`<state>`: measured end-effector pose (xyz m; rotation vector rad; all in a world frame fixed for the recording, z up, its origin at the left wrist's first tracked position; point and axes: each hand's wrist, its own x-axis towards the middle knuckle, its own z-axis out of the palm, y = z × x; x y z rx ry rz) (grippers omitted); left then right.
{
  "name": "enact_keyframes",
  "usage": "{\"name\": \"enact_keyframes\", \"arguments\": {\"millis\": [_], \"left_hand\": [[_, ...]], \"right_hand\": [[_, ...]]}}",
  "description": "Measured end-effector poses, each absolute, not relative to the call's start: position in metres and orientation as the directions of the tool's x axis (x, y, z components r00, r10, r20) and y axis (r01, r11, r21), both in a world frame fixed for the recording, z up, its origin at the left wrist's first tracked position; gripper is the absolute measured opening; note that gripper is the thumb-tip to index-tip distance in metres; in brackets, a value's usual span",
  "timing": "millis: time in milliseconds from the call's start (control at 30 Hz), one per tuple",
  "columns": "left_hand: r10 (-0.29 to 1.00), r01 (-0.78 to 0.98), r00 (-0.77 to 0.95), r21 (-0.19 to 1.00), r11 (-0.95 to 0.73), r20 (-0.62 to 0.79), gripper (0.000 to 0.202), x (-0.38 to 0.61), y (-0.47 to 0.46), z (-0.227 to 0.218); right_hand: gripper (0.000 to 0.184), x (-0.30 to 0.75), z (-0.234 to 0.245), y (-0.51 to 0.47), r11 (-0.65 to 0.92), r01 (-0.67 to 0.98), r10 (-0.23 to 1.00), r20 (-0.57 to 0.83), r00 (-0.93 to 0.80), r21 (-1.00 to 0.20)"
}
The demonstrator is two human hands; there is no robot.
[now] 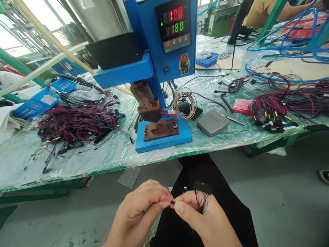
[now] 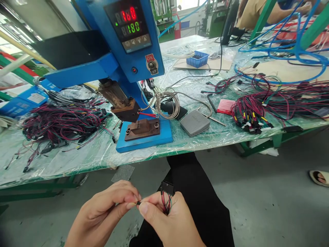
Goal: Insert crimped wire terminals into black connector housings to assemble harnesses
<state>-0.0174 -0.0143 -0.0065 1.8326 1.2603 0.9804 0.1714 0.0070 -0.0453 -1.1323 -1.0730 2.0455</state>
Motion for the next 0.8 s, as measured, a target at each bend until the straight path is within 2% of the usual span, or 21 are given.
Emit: {"name": "enact_keyframes", "arguments": {"millis": [167,333,433,533,800], "left_hand": [[0.99,0.308,0.097,0.943,-0.127,0.102,0.017,-0.013,-0.014,-0.008],[0.979,0.016,-0.114,0.985,0.174,-0.171,0.01,0.004,-0.02,-0.017],[0.933,-0.252,-0.131,0.921,0.295,-0.335,0.013,0.023,-0.021,-0.022],[0.886,-0.443,-0.158,0.833,0.33,-0.435,0.015,0.037,-0.019,-0.022],[0.832,-0.547,-0.141,0.743,0.386,-0.536,0.024,0.036,-0.015,-0.017]], "right_hand": [[0.045,0.173,-0.057,-0.001,-0.576,-0.142,0.78,-0.489,-0.391,-0.805],[0.045,0.163,-0.057,-0.001,-0.492,-0.248,0.85,-0.399,-0.344,-0.835],[0.045,0.157,-0.06,-0.004,-0.452,-0.266,0.882,-0.383,-0.273,-0.852],[0.044,0.155,-0.061,-0.007,-0.426,-0.229,0.9,-0.386,-0.202,-0.875],[0.053,0.145,-0.041,-0.013,-0.406,-0.137,0.912,-0.409,-0.006,-0.903]]}}
